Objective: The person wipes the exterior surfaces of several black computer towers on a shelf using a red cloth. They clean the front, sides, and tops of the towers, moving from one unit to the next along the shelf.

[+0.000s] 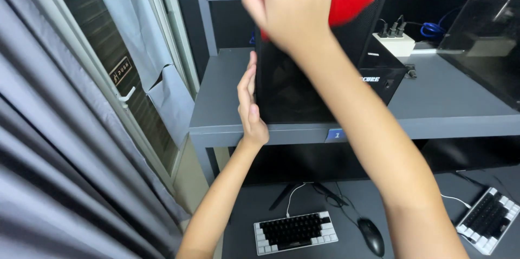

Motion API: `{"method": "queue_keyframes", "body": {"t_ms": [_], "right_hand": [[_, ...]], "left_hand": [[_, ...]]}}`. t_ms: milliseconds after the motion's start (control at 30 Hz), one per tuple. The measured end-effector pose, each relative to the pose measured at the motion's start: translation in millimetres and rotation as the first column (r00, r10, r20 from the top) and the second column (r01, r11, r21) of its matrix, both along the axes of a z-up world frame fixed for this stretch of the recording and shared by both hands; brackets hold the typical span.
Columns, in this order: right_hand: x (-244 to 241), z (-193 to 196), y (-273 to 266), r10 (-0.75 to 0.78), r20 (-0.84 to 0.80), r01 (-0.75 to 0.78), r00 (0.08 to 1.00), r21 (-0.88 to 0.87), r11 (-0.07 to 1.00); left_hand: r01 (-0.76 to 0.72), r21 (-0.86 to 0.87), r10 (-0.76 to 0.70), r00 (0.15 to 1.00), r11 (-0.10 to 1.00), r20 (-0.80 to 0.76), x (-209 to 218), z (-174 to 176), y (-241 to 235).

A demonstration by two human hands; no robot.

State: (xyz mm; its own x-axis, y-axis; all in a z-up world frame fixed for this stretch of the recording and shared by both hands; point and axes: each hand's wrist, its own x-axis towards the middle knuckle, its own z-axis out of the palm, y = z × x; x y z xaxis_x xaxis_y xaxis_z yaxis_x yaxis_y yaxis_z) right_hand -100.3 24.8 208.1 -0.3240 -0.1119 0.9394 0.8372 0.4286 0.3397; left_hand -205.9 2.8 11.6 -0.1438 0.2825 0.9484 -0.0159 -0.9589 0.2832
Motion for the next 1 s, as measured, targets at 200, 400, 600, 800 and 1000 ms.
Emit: {"method": "queue_keyframes", "body": {"t_ms": [200, 400, 600, 800, 1000], "right_hand": [[5, -119, -34, -0.021, 0.173, 0.014, 0.985, 0.044, 0.999], [49, -208, -28, -0.016, 0.372, 0.039, 0.928, -0.055, 0.998], [87, -163, -30, -0.104, 0.352, 0.136, 0.93, -0.067, 0.988], [55, -147, -25, -0.127, -0.056, 0.121, 0.99, -0.096, 0.988], [-1, -206, -22, -0.134, 0.088, 0.14, 0.987, -0.071, 0.988]], "left_hand": [[0.37, -0.11, -0.316, 0.887, 0.922, 0.335, -9, -5, 16], [0.604, -0.07, -0.553, 0.766, 0.794, 0.33, -16, -1, 12], [0.515, -0.087, -0.485, 0.843, 0.853, 0.234, -16, 1, 9], [0.477, -0.141, -0.439, 0.867, 0.868, 0.236, -21, -1, 13], [0.457, -0.167, -0.408, 0.875, 0.874, 0.259, -26, -6, 0]]}}
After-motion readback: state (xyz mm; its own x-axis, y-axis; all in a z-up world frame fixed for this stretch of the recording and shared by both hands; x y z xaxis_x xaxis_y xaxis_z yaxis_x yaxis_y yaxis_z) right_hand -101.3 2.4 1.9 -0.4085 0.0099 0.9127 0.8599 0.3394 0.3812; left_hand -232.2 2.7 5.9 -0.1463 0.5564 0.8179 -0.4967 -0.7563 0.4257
